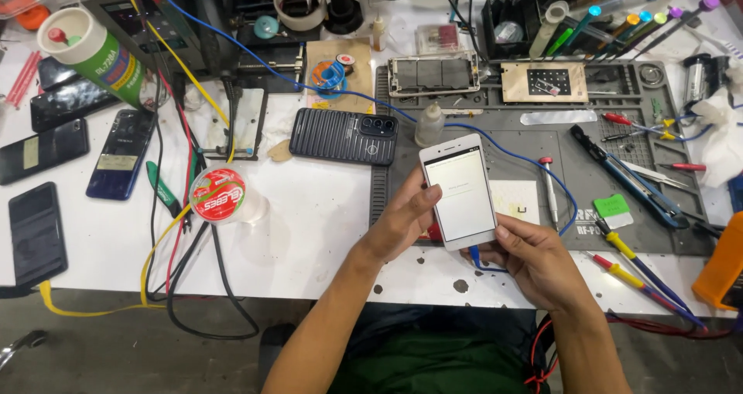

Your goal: Checking the power and charging status of a mobile phone and then reassembling it by screwing in internal components.

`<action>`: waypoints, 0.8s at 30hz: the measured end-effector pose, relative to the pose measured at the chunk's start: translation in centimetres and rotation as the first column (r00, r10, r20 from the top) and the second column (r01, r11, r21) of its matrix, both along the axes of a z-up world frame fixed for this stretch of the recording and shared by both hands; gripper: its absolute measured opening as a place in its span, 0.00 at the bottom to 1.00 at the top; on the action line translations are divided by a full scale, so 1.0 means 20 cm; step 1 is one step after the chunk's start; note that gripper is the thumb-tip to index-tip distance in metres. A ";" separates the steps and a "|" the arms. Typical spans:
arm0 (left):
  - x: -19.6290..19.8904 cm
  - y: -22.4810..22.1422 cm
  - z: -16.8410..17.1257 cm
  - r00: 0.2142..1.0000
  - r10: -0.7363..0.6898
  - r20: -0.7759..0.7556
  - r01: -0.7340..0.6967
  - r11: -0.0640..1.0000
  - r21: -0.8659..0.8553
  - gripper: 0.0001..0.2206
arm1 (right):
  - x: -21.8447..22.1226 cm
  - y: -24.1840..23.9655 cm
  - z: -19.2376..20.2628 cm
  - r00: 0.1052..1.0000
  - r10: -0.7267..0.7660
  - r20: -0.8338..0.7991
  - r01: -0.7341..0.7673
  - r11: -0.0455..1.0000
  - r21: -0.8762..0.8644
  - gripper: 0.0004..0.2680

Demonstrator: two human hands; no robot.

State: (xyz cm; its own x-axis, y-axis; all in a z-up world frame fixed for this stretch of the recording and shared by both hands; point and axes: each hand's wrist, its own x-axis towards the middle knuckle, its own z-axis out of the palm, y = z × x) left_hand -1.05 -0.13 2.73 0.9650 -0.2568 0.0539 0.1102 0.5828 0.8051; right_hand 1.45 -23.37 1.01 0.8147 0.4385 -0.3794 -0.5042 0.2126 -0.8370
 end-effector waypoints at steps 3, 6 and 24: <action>0.01 0.00 0.02 1.000 0.012 0.009 -0.012 1.000 0.013 0.40 | 0.00 0.01 0.01 1.000 -0.002 0.005 0.002 1.000 -0.013 0.16; 0.00 -0.01 0.02 1.000 0.022 0.010 -0.023 1.000 0.012 0.38 | 0.00 0.01 0.02 1.000 -0.017 -0.021 0.017 1.000 -0.020 0.16; 0.02 -0.01 0.00 0.997 0.046 0.057 -0.045 0.999 -0.008 0.39 | 0.02 0.01 0.05 0.997 -0.003 -0.073 -0.003 0.997 -0.075 0.18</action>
State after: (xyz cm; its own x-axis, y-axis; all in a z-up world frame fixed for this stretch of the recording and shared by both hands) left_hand -0.67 -0.27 2.65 0.9710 -0.2120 0.1107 0.0373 0.5917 0.8053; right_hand 1.81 -23.08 1.97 0.7834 0.4064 -0.4702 -0.5649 0.1503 -0.8113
